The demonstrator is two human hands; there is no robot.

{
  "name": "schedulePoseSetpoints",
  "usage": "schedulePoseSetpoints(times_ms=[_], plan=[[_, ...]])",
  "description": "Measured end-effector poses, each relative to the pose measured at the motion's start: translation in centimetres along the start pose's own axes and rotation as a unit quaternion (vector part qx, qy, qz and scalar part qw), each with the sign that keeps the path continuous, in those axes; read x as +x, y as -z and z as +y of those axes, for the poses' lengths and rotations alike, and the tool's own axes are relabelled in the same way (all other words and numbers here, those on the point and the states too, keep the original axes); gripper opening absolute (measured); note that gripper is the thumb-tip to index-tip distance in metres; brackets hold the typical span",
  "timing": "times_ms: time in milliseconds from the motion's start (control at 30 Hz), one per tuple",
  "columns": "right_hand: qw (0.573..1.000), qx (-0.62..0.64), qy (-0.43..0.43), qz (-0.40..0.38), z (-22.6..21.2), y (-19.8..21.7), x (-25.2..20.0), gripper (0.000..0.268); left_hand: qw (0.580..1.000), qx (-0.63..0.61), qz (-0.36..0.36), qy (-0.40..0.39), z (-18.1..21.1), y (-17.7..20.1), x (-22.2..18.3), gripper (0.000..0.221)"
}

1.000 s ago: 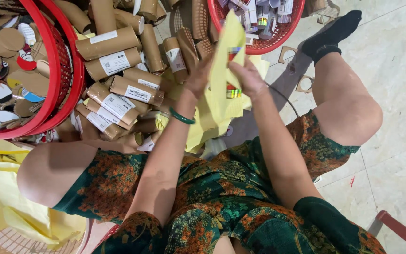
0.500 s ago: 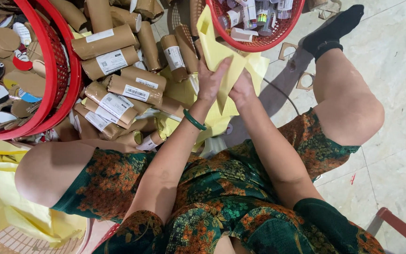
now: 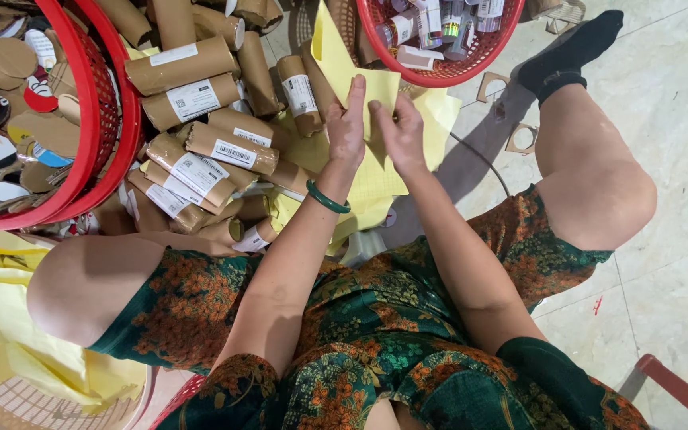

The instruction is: The person is assembling and labeling small cardboard tubes or containers, possibly for incense or similar retail items.

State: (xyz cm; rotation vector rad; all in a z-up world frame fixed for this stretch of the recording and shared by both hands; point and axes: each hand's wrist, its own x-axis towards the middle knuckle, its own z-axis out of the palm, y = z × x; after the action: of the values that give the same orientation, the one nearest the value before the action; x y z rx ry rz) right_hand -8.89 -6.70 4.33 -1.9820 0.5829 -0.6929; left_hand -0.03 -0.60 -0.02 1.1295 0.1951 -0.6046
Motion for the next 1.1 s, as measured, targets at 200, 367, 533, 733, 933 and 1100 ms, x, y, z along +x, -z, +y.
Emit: schedulePoseSetpoints(times_ms=[200, 367, 533, 733, 933, 1100], plan=[[0.867, 0.347, -0.357, -0.025, 3.9, 0.2, -0.2, 0.019, 0.994, -0.043, -0.092, 0.035, -1.6, 1.5, 0.8, 0.044], [0.937, 0.220, -0.268, -0.030, 6.2, 1.1, 0.1, 0.018, 0.963, 0.153, -0.199, -0.098, 3.2, 0.6, -1.5, 0.044], [0.960, 0.196, -0.182, -0.087, 5.9, 3.6, 1.3, 0.013, 0.853, 0.389, -0.223, -0.266, 4.1, 0.9, -0.8, 0.046], [0.828, 0.431, -0.349, -0.079, 3.1, 7.4, 3.1, 0.020, 0.803, 0.425, -0.313, -0.277, 5.4, 1.8, -0.8, 0.053], [0.785, 0.487, -0.330, -0.195, 4.0, 7.5, 2.5, 0.033, 0.763, 0.481, -0.373, -0.219, 4.3, 2.7, -0.5, 0.047], [0.873, 0.284, -0.308, -0.251, 3.8, 8.0, 2.9, 0.030, 0.724, 0.527, -0.376, -0.236, 3.5, 3.5, -0.4, 0.050]])
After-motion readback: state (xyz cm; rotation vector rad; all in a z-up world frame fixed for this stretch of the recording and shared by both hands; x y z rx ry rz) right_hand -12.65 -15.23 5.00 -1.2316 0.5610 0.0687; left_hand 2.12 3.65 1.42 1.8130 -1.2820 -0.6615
